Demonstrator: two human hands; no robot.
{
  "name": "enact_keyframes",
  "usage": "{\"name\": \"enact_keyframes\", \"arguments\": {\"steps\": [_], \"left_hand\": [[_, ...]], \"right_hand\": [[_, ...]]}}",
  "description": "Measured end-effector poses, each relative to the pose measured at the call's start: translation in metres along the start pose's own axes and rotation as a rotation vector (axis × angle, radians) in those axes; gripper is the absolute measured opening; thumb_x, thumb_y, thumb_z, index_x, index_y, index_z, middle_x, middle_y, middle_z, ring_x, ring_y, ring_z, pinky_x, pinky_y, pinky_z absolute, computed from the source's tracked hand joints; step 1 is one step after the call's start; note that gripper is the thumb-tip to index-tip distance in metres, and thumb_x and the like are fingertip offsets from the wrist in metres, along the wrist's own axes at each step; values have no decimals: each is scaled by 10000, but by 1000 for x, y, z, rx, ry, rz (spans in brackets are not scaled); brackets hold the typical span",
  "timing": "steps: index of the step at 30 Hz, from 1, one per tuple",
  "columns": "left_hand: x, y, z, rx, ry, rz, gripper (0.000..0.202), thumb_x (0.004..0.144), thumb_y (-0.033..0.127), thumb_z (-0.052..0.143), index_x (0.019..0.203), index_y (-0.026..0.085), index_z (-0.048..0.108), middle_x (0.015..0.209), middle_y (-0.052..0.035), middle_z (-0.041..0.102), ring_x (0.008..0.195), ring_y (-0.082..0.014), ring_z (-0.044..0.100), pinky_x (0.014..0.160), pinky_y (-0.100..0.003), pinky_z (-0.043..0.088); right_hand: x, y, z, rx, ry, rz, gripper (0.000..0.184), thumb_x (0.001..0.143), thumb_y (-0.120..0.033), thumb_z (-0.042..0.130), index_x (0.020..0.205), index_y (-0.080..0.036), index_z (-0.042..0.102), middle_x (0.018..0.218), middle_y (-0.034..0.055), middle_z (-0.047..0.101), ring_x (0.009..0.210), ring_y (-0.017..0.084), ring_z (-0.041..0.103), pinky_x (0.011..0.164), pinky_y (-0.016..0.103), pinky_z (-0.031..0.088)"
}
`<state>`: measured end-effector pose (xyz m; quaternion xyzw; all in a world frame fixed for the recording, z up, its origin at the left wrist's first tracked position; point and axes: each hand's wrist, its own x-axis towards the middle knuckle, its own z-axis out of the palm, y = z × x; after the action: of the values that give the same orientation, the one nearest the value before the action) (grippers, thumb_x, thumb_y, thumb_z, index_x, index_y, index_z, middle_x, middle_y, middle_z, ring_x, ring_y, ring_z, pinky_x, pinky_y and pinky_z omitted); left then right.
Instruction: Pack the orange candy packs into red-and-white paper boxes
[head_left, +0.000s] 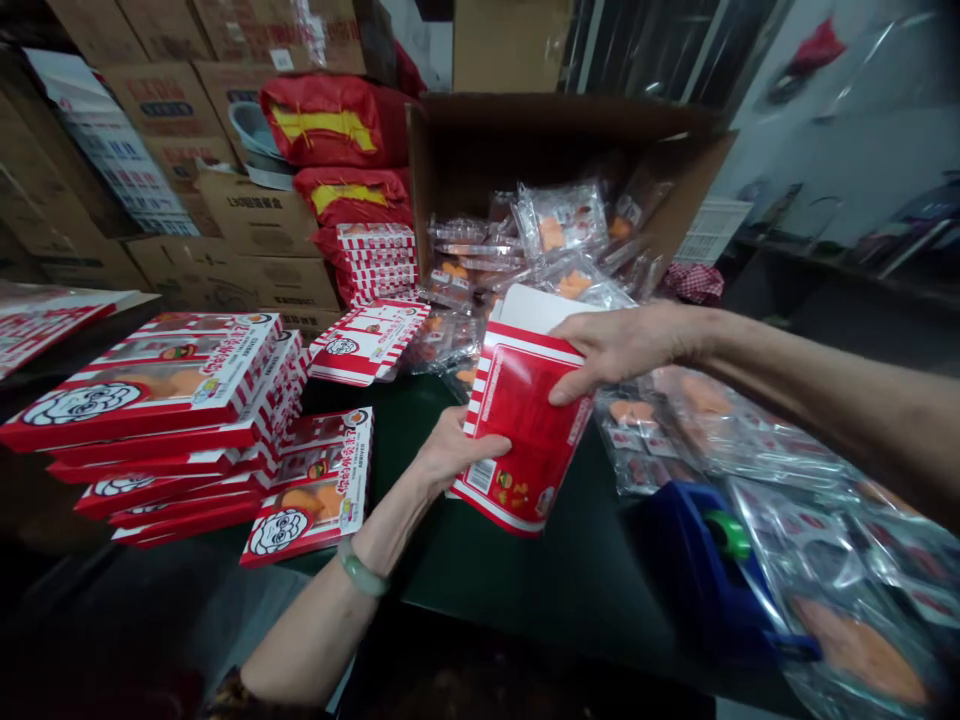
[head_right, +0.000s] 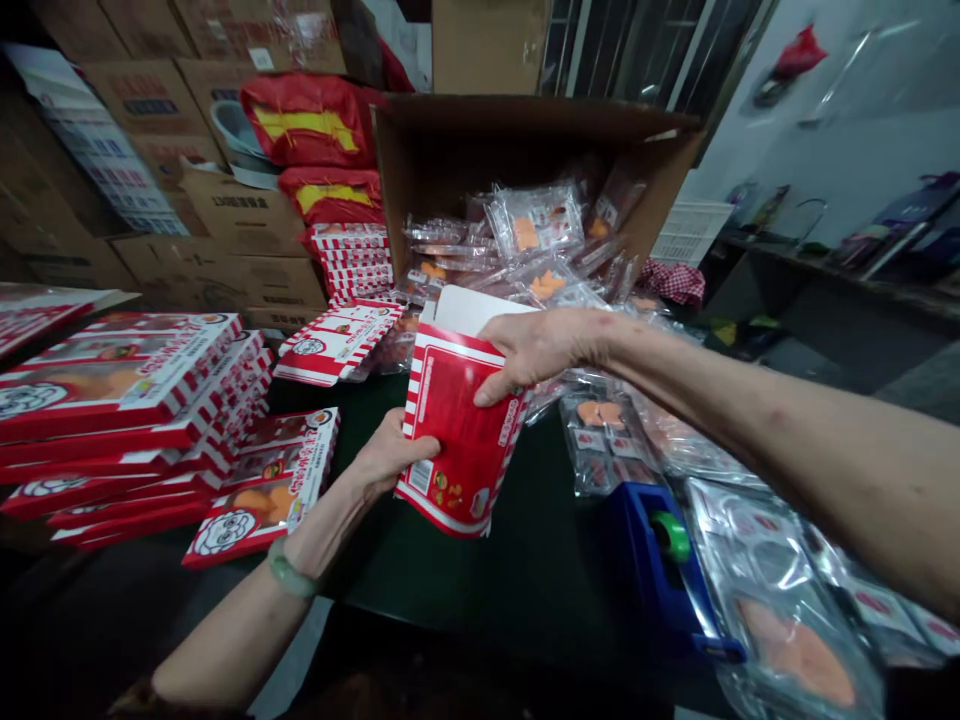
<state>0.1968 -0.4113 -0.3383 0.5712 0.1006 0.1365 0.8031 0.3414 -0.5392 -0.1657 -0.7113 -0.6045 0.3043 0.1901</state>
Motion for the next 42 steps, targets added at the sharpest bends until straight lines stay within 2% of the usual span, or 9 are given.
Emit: {"name": "enact_keyframes", "arguments": {"steps": [2,4,7,12,20,25,29,35,42], "left_hand": [[4,0,4,33,90,52,431,472,293,880,821,114,701,763,-42,732,650,-178,674,655,-283,558],[6,-1,6,31,171,106,419,468,285,879,806,114,702,760,-42,734,645,-173,675,639,-270,558],[6,-3,6,-42,235,149,412,453,312,877,761,102,702,714,-51,729,608,-178,670,590,-263,552],[0,-13,0,-163,189,183,502,450,358,880,842,98,705,785,-82,740,661,-212,689,637,-307,576],[0,-25,-7,70,350,213,505,606,405,814,972,105,638,854,-82,725,704,-195,685,631,-280,566],[5,-6,1,291,502,670,629,861,419,566,1396,195,323,1021,-84,693,903,-174,676,821,-297,547],[11,-13,-2,517,427,838,508,872,327,570,1344,206,427,1222,-115,620,1047,-197,641,936,-323,512],[8,-18,-13,560,392,897,524,867,282,583,1354,213,402,1240,-113,603,1044,-192,642,919,-318,530],[23,-8,-16,713,382,1035,482,863,261,578,1320,227,428,1298,-86,549,1143,-189,575,999,-308,452]], "right_hand": [[-13,-1,14,-113,319,-138,181,681,-258,751,699,-168,595,628,-17,657,532,128,619,495,248,525],[-24,2,36,-246,888,-255,254,686,-287,758,841,-174,592,716,5,652,654,164,640,644,331,556],[-26,16,81,-142,1469,-298,741,613,-317,819,1254,-192,469,1128,109,619,1081,266,589,901,440,507],[5,47,145,601,1011,-132,607,717,-386,713,1243,-182,488,1108,109,673,961,243,669,808,413,564],[22,72,188,634,1150,54,315,786,-425,628,960,-162,623,904,71,724,770,209,685,682,323,565],[24,84,208,545,1221,91,305,789,-424,612,935,-157,587,866,75,713,744,198,673,674,315,559],[26,92,225,378,1346,107,289,799,-404,584,959,-167,543,824,74,709,709,194,671,649,309,557],[29,95,236,214,1401,44,667,799,-389,609,1350,-125,339,1088,142,661,916,210,666,771,335,557],[47,107,229,186,1462,61,780,774,-440,617,1402,-113,289,1172,175,609,993,243,639,840,384,535]]}}
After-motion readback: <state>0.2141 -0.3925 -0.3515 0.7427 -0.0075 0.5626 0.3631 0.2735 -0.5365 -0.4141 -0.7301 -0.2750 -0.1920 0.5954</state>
